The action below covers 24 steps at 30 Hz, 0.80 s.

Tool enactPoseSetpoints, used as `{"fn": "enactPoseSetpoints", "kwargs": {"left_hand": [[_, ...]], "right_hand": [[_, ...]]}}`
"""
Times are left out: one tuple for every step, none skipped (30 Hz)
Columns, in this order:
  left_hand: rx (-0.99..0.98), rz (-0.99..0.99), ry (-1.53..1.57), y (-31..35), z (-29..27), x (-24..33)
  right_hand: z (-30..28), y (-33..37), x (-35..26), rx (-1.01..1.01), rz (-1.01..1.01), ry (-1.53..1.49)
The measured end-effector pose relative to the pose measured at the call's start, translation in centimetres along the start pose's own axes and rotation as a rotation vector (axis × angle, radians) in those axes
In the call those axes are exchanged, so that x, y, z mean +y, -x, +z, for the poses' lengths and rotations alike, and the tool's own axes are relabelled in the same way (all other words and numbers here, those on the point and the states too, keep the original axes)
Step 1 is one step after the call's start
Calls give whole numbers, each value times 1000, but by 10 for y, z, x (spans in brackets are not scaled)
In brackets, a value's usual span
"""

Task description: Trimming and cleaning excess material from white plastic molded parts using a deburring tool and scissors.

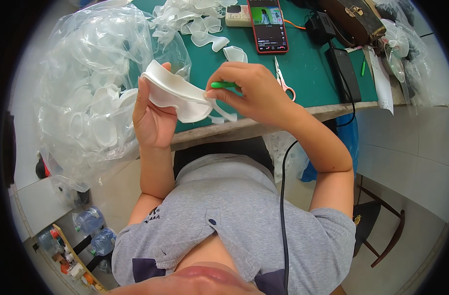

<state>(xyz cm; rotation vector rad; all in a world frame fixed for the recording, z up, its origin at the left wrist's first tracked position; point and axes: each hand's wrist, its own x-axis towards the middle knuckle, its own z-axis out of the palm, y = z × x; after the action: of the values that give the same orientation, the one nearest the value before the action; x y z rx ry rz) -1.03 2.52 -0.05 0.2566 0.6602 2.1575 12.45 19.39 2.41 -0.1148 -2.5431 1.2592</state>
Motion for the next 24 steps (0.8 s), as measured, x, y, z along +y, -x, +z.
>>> {"fn": "enactPoseSetpoints", "kwargs": {"left_hand": [[30,-4,2,-1,0,0],[30,-6,2,0,1,0],[7,-5,-6,0,1,-1],[-16,-2,-12,0,2,-2],[-15,-2,-12,0,3,-2],[-12,-4,-5,0,3,-2],[-9,-6,1,0,4,-2],[-7,-5,0,0,5,-2],[-9,-24,32,-1,7,-2],[-10,-41,63,-2,7,-2],[-6,-40,61,-3,5,-1],[-15,-72,120,-3,3,-1],[-26,-105,180,-4,1,-1],[-24,-104,179,-5,0,-1],[-26,-108,193,-5,-1,0],[-28,-114,206,-5,-2,-1],[-27,-115,207,-5,-2,-1],[-20,-116,203,-5,-2,-1],[-14,-118,200,-4,-2,-1],[-14,-119,201,-4,-2,-1],[-37,-123,214,-4,-2,0],[-61,-128,227,-4,-2,0],[-61,-129,227,-4,-2,0],[-51,-126,214,-3,-2,-1]], "right_hand": [[1,2,1,30,-92,41],[2,2,-1,31,-90,40],[5,2,-3,62,-110,60],[6,3,-4,93,-130,79],[6,3,-6,92,-130,79],[6,4,-8,126,-125,98],[7,4,-8,159,-121,116],[7,4,-5,158,-121,114],[7,4,0,186,-127,137],[7,5,3,213,-133,157],[6,5,3,211,-134,153],[5,6,3,214,-86,134],[4,5,3,217,-38,118],[4,5,2,215,-38,116],[5,5,1,253,-47,65],[5,5,0,291,-55,14],[5,6,-2,291,-54,14],[3,6,-5,258,-27,10],[2,6,-7,225,0,6],[2,6,-7,226,1,7],[3,6,-6,182,35,22],[3,5,-5,139,70,36],[6,5,-3,140,71,36],[11,5,-1,155,47,7]]}}
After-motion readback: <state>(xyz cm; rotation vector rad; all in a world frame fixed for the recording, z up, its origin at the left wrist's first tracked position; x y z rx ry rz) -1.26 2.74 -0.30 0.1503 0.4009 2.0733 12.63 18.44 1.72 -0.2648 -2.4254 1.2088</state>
